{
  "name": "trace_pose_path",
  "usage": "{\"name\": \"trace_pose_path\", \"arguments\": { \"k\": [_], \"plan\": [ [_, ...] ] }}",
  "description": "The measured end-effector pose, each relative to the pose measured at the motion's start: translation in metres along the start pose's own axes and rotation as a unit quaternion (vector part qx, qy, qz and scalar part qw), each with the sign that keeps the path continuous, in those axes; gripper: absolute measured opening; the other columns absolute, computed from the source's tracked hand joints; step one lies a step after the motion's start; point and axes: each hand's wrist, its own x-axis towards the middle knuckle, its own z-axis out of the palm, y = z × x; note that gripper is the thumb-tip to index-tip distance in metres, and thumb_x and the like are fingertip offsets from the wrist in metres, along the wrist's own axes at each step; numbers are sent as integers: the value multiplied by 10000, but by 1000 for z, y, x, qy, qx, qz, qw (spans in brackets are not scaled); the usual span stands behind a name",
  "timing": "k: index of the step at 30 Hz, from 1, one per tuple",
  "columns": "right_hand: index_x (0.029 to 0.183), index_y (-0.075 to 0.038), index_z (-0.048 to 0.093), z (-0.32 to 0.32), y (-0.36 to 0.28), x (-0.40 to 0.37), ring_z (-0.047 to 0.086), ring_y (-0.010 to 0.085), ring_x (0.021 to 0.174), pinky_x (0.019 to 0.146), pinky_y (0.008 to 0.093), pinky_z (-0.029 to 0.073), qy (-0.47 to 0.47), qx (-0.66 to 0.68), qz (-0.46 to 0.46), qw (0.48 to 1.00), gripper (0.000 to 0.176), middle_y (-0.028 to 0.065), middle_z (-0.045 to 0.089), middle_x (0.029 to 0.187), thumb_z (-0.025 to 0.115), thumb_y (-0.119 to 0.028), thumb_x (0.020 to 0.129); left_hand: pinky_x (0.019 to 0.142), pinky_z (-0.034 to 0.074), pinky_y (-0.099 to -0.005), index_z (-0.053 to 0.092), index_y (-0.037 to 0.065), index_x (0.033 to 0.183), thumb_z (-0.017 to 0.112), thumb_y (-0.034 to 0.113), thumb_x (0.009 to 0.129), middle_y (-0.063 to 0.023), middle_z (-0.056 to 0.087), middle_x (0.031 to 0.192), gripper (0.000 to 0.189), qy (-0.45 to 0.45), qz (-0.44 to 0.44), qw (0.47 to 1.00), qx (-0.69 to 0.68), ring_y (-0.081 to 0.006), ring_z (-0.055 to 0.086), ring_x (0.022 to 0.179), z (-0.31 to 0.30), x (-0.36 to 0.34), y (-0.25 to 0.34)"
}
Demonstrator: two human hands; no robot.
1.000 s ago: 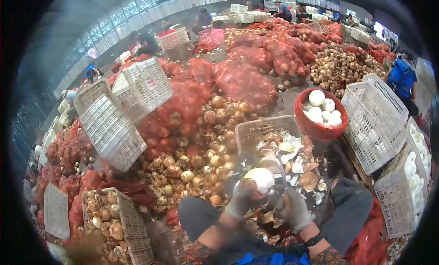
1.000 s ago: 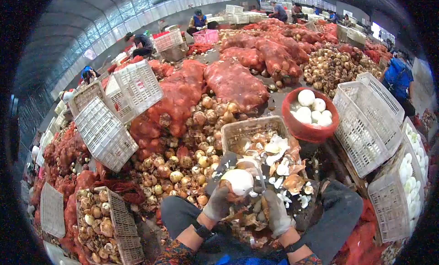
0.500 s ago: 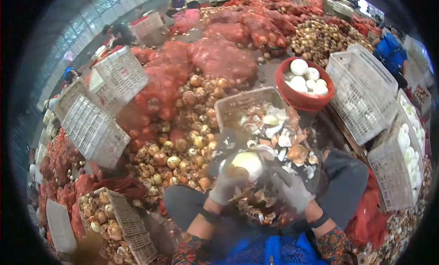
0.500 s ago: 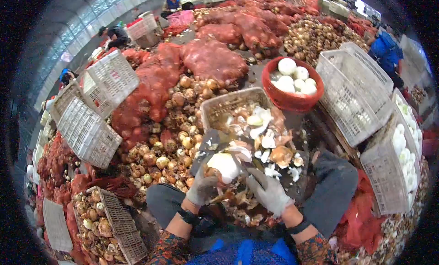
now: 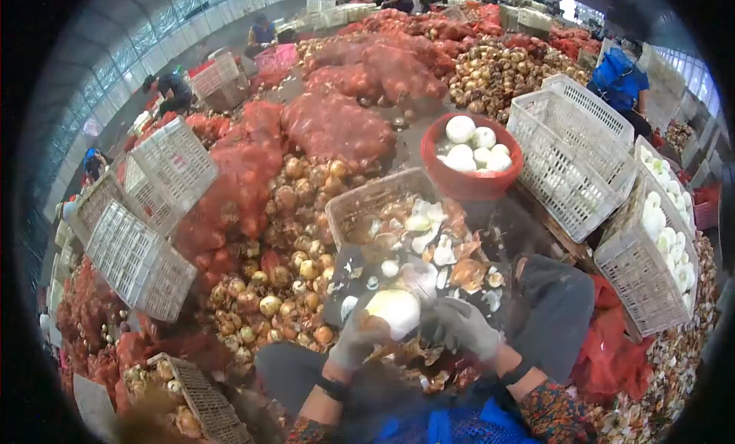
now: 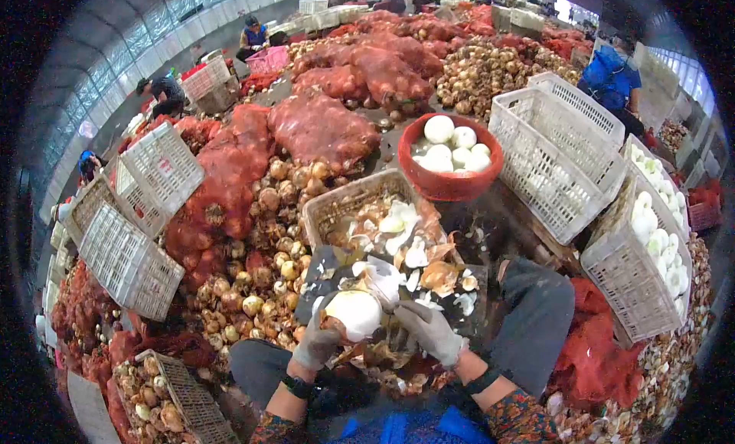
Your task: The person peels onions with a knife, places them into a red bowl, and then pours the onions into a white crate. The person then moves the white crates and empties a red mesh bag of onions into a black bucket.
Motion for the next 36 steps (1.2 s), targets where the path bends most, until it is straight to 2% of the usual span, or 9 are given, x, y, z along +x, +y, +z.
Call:
{"name": "trace_pose_path", "arguments": {
  "k": [5, 8, 11, 14, 19, 27, 29, 31, 36],
  "plan": [
    [1237, -46, 548, 15, -18, -18, 532, 75, 560, 514, 222, 443, 29, 79, -68, 994, 380, 50, 640, 826, 567, -278, 936, 710, 532, -298, 588, -67, 1025, 604, 51, 715, -53, 599, 684, 332, 23, 106, 994, 15, -146, 614, 720, -33, 16, -57],
    [1280, -75, 523, 19, -15, -10, 577, 105, 645, 576, 250, 469, 110, 48, -102, 987, 424, 57, 615, 870, 629, -243, 905, 715, 537, -325, 611, -60, 948, 630, 73, 735, -48, 571, 651, 252, -4, -3, 989, -145, -150, 608, 690, -19, 14, -33],
    [1278, -53, 519, 18, 36, 33, 577, 126, 747, 645, 268, 482, 217, -82, -185, 955, 486, 80, 618, 912, 679, -268, 873, 772, 541, -342, 521, -38, 1155, 653, 112, 736, -90, 589, 914, 464, -37, 17, 999, -20, -183, 619, 810, -19, 11, -36],
    [1293, 7, 499, 23, 24, 36, 597, 156, 942, 802, 303, 489, 104, 131, -17, 986, 548, 87, 638, 1082, 690, -298, 879, 852, 536, -341, 384, -4, 1372, 681, 136, 728, -129, 567, 1223, 723, -98, 47, 983, 145, -213, 615, 1009, -13, 4, -23],
    [1212, 25, 583, 33, 11, 33, 619, 151, 920, 790, 280, 504, 107, 245, -74, 961, 529, 76, 653, 1089, 738, -322, 843, 841, 536, -338, 376, 3, 1390, 661, 96, 662, -112, 563, 1213, 787, -72, -60, 995, 17, -196, 606, 988, 6, 3, -5],
    [1128, 55, 597, 29, 3, 39, 620, 130, 875, 775, 279, 505, 206, 252, -190, 926, 390, 117, 676, 974, 705, -162, 822, 923, 495, -346, 360, -14, 1394, 686, 243, 821, -149, 512, 1294, 708, -41, 26, 998, -33, -244, 556, 1131, 4, 5, -6],
    [1104, 63, 580, 27, 7, 44, 632, 166, 872, 777, 292, 509, 267, -56, -229, 934, 380, 143, 667, 956, 707, -105, 788, 914, 491, -334, 383, -18, 1382, 722, 319, 780, -134, 544, 1248, 768, -49, 43, 996, -55, -226, 546, 1145, 2, 11, -24],
    [1144, 45, 587, 32, -4, 40, 638, 182, 903, 775, 301, 514, 243, -74, -156, 955, 401, 130, 675, 989, 694, -129, 799, 926, 482, -357, 406, -8, 1366, 725, 389, 774, -130, 551, 1245, 781, -65, -6, 995, -75, -220, 565, 1096, -2, 13, -30],
    [1168, -40, 631, 30, -26, 37, 619, 111, 850, 700, 249, 505, 144, 196, -156, 957, 381, 19, 665, 981, 587, -326, 921, 887, 527, -379, 416, -20, 1354, 699, 379, 768, -142, 565, 1231, 763, -61, 22, 996, -57, -254, 595, 1088, -5, 13, -30]
  ]
}}
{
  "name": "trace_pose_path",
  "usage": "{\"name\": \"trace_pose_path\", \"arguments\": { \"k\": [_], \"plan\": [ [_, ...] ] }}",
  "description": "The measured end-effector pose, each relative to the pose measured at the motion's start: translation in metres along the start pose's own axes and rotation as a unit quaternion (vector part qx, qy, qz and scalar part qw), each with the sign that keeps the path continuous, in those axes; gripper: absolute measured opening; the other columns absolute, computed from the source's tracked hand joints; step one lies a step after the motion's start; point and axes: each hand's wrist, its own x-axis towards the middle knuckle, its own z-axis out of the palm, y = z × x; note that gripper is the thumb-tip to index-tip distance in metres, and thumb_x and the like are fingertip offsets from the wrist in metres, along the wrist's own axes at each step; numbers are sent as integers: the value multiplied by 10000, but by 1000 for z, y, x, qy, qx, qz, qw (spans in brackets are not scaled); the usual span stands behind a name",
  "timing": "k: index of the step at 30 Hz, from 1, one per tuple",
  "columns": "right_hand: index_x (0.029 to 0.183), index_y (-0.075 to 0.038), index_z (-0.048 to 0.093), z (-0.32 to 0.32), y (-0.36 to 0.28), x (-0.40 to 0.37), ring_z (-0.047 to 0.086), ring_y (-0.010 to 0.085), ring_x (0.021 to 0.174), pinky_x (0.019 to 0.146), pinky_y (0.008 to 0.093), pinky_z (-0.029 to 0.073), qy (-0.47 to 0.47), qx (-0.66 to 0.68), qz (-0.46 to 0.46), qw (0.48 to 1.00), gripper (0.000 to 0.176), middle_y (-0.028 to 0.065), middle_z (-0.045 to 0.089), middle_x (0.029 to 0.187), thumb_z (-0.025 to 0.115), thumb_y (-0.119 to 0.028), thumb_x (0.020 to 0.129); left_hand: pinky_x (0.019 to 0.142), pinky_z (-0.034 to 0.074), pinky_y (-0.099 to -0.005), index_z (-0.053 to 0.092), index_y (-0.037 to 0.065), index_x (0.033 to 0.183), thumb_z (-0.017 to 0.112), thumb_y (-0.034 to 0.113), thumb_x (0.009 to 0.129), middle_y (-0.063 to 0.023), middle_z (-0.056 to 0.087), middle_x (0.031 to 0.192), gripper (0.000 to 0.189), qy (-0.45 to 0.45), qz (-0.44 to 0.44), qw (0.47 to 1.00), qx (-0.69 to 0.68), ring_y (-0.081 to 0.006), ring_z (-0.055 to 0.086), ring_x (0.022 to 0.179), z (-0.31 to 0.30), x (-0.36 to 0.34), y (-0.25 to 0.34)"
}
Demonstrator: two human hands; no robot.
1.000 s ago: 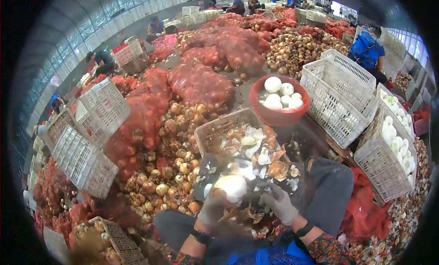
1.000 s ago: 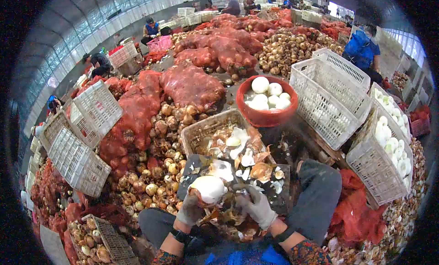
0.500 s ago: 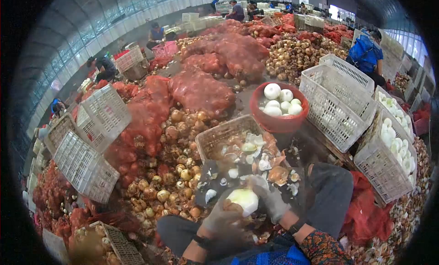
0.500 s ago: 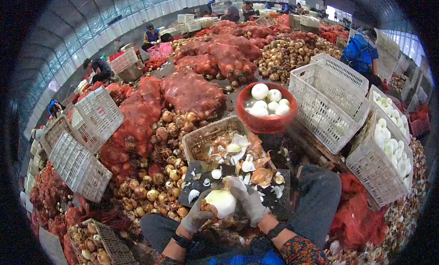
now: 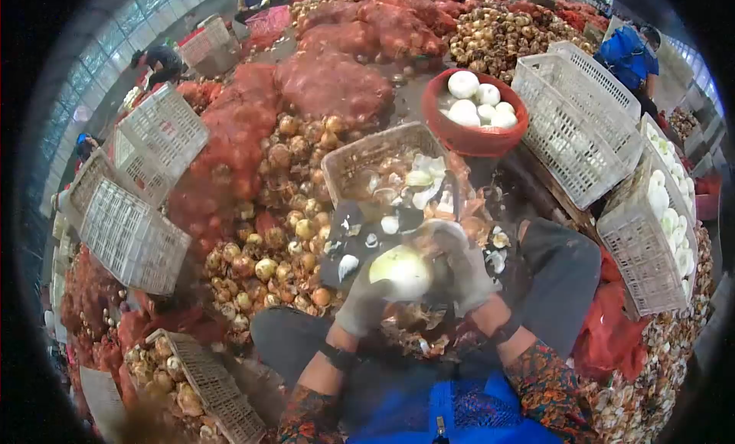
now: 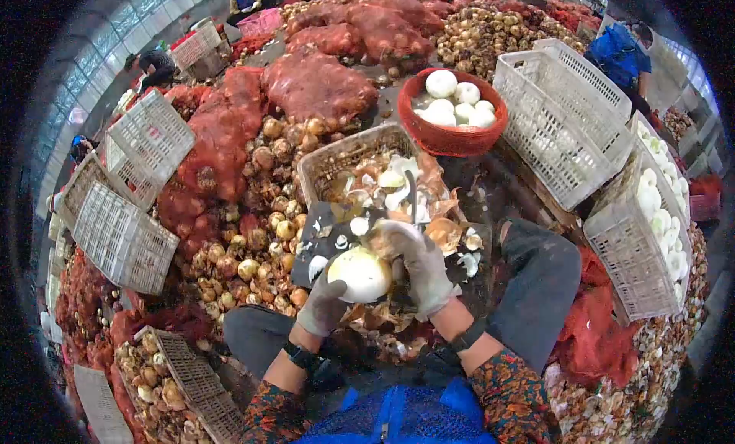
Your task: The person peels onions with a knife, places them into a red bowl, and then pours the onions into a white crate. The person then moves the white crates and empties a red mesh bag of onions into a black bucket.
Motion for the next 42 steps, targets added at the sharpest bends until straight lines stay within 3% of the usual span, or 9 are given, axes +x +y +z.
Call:
{"name": "trace_pose_path", "arguments": {
  "k": [8, 13, 16, 19, 22, 29, 32, 35, 42],
  "plan": [
    [1183, -40, 596, -52, 8, 32, 530, 94, 544, 495, 226, 424, 159, -52, 117, 979, 476, 13, 623, 809, 701, -350, 838, 937, 505, -403, 388, -6, 1373, 666, 413, 791, -155, 519, 1306, 769, -2, -3, 998, -61, -271, 561, 1158, 1, -5, -6],
    [1212, -39, 534, -64, 28, 22, 587, 138, 680, 653, 293, 502, 182, -386, -81, 901, 499, 60, 638, 862, 692, -337, 844, 1008, 450, -462, 373, 33, 1399, 711, 468, 761, -137, 502, 1339, 843, 48, -11, 997, -63, -288, 515, 1223, 3, -2, 7],
    [1209, -47, 560, -24, -4, -19, 614, 157, 808, 722, 318, 501, 92, -307, 14, 947, 401, 92, 649, 877, 645, -266, 883, 1010, 441, -482, 382, 56, 1398, 700, 465, 780, -123, 510, 1334, 806, 86, -30, 987, -134, -301, 514, 1216, -3, -1, -1],
    [1320, -48, 492, -4, -3, -48, 645, 167, 724, 671, 321, 518, -41, -361, -76, 929, 485, 133, 667, 912, 615, -245, 894, 1001, 443, -495, 387, 70, 1400, 688, 477, 798, -135, 516, 1323, 787, 115, -66, 971, -198, -325, 525, 1187, -11, -1, -5],
    [1354, -46, 444, 0, 11, -57, 642, 362, 986, 844, 393, 500, -153, -373, -98, 910, 521, 241, 620, 1121, 604, -274, 914, 991, 452, -502, 398, 69, 1391, 677, 468, 811, -141, 523, 1308, 757, 107, -42, 962, -249, -340, 526, 1174, -12, 2, -6],
    [1339, -40, 472, 12, -3, -61, 605, 384, 1074, 898, 420, 482, -187, -367, -59, 909, 490, 247, 604, 1177, 581, -280, 926, 982, 468, -504, 425, 57, 1368, 685, 433, 816, -145, 533, 1292, 717, 167, 48, 968, -183, -320, 539, 1176, -6, 1, 6],
    [1322, -39, 494, 10, 11, -58, 603, 382, 1077, 901, 417, 480, -165, -371, -67, 911, 470, 246, 610, 1164, 578, -277, 926, 882, 478, -376, 443, 21, 1344, 677, 437, 818, -120, 578, 1224, 710, 162, 52, 965, -198, -258, 581, 1075, 6, -1, 16],
    [1315, -37, 502, 12, 16, -54, 584, 396, 1100, 915, 426, 471, -137, -368, -56, 918, 460, 251, 614, 1152, 569, -275, 928, 998, 460, -495, 424, 38, 1366, 672, 427, 829, -146, 541, 1286, 708, 144, 53, 976, -153, -307, 550, 1173, -6, -1, 13],
    [1307, -24, 515, 25, 4, -52, 619, 172, 647, 620, 301, 502, -111, -217, 70, 967, 424, 133, 650, 837, 532, -269, 963, 1002, 457, -460, 423, 30, 1371, 691, 416, 813, -135, 552, 1284, 729, 148, 72, 980, -111, -296, 550, 1178, -7, 3, 14]
  ]
}}
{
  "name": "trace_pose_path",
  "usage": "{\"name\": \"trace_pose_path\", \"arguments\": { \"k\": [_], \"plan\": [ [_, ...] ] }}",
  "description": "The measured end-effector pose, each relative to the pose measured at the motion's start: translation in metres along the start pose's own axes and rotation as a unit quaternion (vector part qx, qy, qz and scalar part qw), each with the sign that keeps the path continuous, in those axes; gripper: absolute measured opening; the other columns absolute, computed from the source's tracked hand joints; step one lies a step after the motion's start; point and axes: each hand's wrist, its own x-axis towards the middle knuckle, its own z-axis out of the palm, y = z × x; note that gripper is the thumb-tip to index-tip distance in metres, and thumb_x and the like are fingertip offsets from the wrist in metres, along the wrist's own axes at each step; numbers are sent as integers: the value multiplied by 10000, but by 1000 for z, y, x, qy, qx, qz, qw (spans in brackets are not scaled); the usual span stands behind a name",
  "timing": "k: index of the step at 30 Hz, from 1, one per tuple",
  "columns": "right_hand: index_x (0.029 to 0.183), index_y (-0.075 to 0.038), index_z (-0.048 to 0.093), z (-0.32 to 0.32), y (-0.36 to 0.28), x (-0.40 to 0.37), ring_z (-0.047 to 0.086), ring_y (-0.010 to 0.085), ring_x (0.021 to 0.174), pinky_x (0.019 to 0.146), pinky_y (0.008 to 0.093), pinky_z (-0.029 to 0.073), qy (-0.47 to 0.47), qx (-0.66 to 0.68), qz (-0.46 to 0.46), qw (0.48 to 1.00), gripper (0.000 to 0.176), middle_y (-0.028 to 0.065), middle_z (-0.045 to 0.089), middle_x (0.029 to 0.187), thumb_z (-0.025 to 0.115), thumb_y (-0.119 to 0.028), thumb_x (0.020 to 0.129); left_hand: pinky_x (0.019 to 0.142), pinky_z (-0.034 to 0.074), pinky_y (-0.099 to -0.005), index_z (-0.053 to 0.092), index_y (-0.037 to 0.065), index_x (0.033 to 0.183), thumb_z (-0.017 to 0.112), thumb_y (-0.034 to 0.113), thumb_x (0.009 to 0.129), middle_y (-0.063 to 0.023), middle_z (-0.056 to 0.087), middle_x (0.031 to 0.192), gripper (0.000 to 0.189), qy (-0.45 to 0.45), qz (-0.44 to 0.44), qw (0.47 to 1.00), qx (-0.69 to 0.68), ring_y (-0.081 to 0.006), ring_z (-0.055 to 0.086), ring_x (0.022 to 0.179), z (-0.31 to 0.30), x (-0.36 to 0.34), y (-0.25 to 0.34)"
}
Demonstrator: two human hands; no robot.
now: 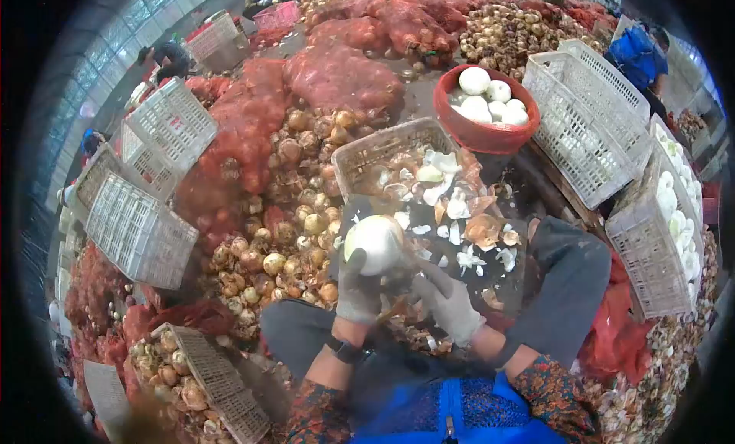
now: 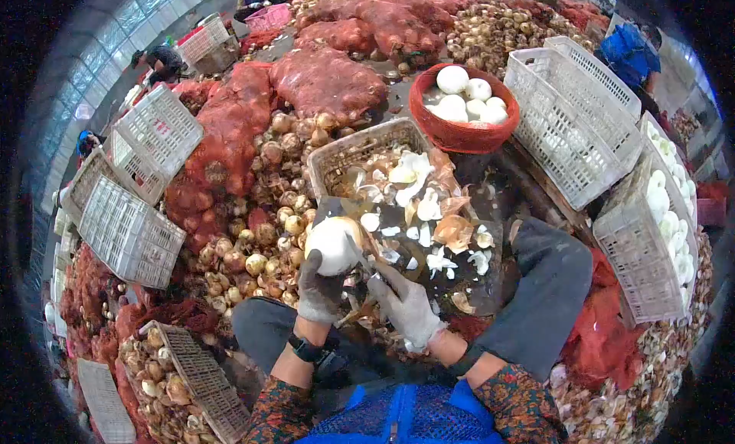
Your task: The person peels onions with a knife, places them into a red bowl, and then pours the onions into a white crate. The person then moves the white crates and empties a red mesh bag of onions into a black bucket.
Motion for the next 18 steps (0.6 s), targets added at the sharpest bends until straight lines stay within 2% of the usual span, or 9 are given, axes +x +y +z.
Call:
{"name": "trace_pose_path", "arguments": {
  "k": [2, 5, 8, 10, 11, 12, 13, 14, 18],
  "plan": [
    [1304, -26, 521, -3, -11, 1, 549, 98, 547, 531, 252, 460, -31, 139, 79, 987, 408, 81, 631, 765, 517, -270, 977, 1007, 455, -452, 418, 27, 1376, 700, 413, 806, -131, 548, 1293, 744, 2, -3, 1000, 11, -293, 550, 1178, 3, 0, 0],
    [1302, -28, 525, -1, -2, 2, 536, 97, 531, 507, 233, 430, -20, 152, 76, 985, 401, 63, 633, 764, 501, -278, 989, 1015, 450, -437, 409, 22, 1384, 710, 412, 797, -123, 548, 1295, 766, 14, 12, 999, 30, -286, 546, 1186, 9, 1, -1],
    [1314, -43, 522, -8, 23, 8, 567, 108, 593, 560, 263, 471, 8, -9, -49, 999, 430, 74, 632, 777, 527, -308, 975, 883, 524, -406, 452, 17, 1330, 721, 328, 805, -118, 601, 1192, 667, 1, 19, 1000, -18, -267, 610, 1063, 12, 3, -1],
    [1319, -62, 525, -13, -2, 2, 594, 125, 674, 628, 298, 502, 4, -6, 43, 999, 445, 88, 632, 788, 550, -323, 959, 893, 519, -405, 445, 22, 1337, 723, 328, 805, -116, 585, 1219, 674, -28, -8, 1000, -9, -266, 597, 1085, 9, 1, 2],
    [1318, -64, 527, -15, 4, 5, 600, 125, 693, 639, 298, 504, -8, -12, 13, 1000, 446, 88, 633, 788, 554, -323, 956, 898, 517, -405, 441, 24, 1341, 725, 327, 805, -114, 578, 1232, 678, -45, -20, 999, -5, -265, 591, 1096, 6, 1, 5],
    [1317, -65, 529, -20, 16, 8, 607, 125, 711, 650, 299, 506, -17, -20, -18, 999, 447, 89, 633, 788, 559, -324, 954, 1070, 400, -434, 380, 30, 1405, 730, 366, 782, -117, 509, 1341, 790, -48, -30, 998, 23, -275, 497, 1246, 8, 1, 6],
    [1316, -66, 530, -28, 19, 7, 613, 125, 729, 661, 299, 508, -19, -33, -49, 998, 448, 89, 634, 788, 563, -324, 951, 1086, 384, -442, 361, 30, 1417, 737, 355, 776, -118, 496, 1357, 811, -47, -33, 998, 24, -284, 480, 1266, 4, -1, 5],
    [1321, -89, 530, -40, 16, 5, 635, 165, 756, 708, 323, 512, -48, -95, -30, 994, 467, 106, 648, 821, 555, -370, 949, 1096, 371, -450, 347, 34, 1426, 737, 337, 782, -122, 478, 1378, 812, -130, -19, 991, 13, -296, 468, 1278, 5, 0, 8],
    [1336, -144, 524, -66, 9, -1, 626, 345, 1024, 908, 392, 478, -68, -216, -71, 971, 506, 219, 639, 1104, 511, -465, 946, 1044, 431, -470, 344, 49, 1433, 707, 454, 753, -149, 491, 1365, 871, -140, -107, 984, 33, -332, 512, 1232, 11, -5, 0]
  ]
}}
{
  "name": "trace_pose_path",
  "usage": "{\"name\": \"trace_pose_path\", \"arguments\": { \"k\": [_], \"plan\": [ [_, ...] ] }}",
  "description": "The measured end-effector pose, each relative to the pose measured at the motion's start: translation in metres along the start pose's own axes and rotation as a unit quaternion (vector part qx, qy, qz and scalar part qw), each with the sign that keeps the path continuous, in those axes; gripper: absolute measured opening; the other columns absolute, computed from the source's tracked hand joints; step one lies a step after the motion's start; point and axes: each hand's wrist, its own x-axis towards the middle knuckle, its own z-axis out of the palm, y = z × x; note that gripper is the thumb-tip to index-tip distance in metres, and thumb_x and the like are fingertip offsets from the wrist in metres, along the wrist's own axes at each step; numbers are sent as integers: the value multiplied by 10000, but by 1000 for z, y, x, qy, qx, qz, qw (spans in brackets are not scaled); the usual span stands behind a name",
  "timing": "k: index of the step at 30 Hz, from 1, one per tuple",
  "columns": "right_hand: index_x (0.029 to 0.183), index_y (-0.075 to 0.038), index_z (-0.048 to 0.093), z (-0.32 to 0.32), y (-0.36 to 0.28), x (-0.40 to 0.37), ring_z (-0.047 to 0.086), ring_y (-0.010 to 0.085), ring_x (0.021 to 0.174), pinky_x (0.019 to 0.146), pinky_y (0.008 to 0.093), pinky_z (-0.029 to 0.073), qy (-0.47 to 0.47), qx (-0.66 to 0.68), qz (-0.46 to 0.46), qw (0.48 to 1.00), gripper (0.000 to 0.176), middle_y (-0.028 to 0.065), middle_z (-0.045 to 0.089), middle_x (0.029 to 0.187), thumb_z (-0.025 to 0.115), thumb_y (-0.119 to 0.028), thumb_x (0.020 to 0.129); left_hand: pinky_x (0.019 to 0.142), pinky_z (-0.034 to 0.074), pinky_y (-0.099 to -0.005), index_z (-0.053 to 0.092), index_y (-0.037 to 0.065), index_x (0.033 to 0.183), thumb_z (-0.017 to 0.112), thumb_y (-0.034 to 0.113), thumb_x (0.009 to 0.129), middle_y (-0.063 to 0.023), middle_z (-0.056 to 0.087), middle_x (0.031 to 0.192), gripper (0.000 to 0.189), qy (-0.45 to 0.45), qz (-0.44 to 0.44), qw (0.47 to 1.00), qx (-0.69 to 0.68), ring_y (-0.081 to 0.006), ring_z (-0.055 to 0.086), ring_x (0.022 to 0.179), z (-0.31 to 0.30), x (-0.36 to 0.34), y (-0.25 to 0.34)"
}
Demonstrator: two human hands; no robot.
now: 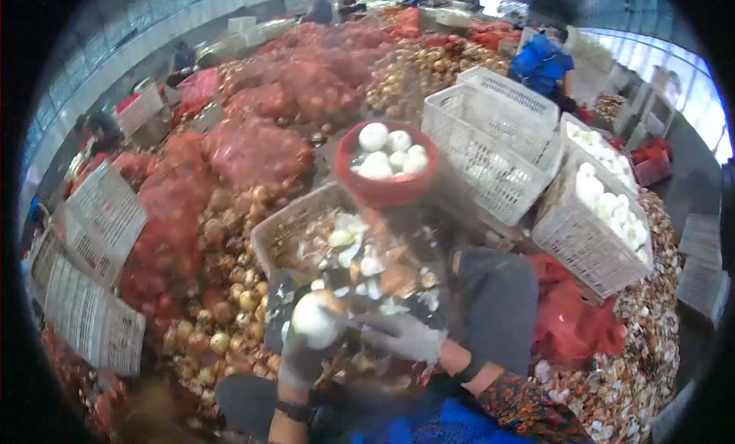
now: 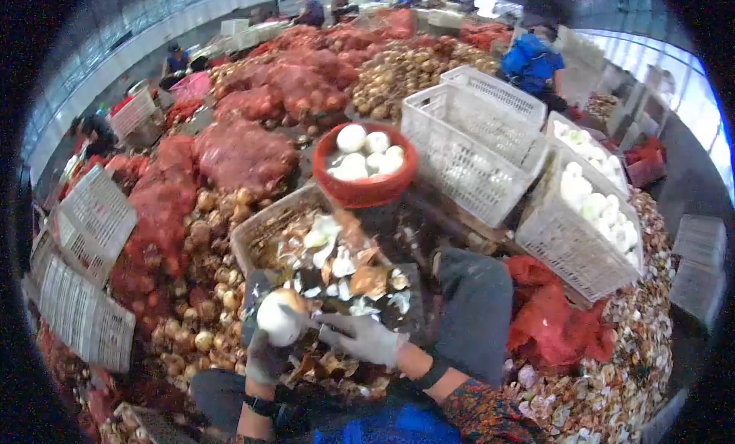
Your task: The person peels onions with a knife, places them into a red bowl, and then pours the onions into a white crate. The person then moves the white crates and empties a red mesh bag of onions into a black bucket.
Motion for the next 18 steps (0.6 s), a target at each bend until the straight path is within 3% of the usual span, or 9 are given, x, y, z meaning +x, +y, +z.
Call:
{"name": "trace_pose_path", "arguments": {
  "k": [1, 3, 5, 8, 11, 18],
  "plan": [
    [1340, -144, 519, -4, 4, -1, 610, 357, 1072, 924, 393, 472, -13, -38, -4, 999, 508, 227, 628, 1146, 502, -468, 949, 1037, 435, -469, 355, 57, 1429, 713, 475, 748, -144, 496, 1361, 876, -51, -19, 999, 3, -329, 506, 1238, -3, 3, -2],
    [1356, -143, 501, -14, 5, -7, 606, 360, 1082, 937, 402, 469, -29, -37, -33, 998, 524, 225, 625, 1151, 466, -484, 960, 1032, 437, -473, 364, 61, 1424, 728, 511, 735, -140, 496, 1360, 899, 13, -19, 1000, -10, -324, 502, 1239, 0, 2, -13],
    [1370, -130, 486, -44, -41, -15, 595, 352, 1106, 963, 398, 454, -121, -32, 88, 988, 543, 218, 613, 1183, 465, -485, 960, 1022, 445, -461, 361, 28, 1412, 724, 518, 739, -156, 489, 1359, 909, 18, -37, 999, 4, -317, 501, 1241, 5, 0, -11],
    [1377, -123, 477, -39, -4, -19, 582, 342, 1132, 989, 388, 437, -100, -38, 12, 994, 540, 210, 597, 1222, 459, -473, 965, 1007, 462, -426, 375, -31, 1374, 702, 510, 749, -194, 502, 1329, 889, 40, -48, 998, -9, -299, 537, 1203, 2, 2, -19],
    [1378, -128, 477, -48, -17, -24, 567, 342, 1158, 1006, 387, 426, -129, -66, 42, 988, 530, 203, 582, 1255, 456, -464, 969, 990, 471, -417, 386, -29, 1363, 749, 510, 698, -185, 530, 1297, 929, -42, -74, 996, 10, -287, 567, 1160, -1, 8, -19],
    [1339, -128, 521, -43, -20, -30, 621, 348, 1054, 947, 400, 478, -76, -118, 0, 990, 481, 196, 623, 1183, 504, -415, 954, 968, 487, -415, 378, -22, 1376, 815, 395, 679, -165, 548, 1278, 923, -67, -59, 994, 60, -298, 575, 1146, 7, 7, -16]
  ]
}}
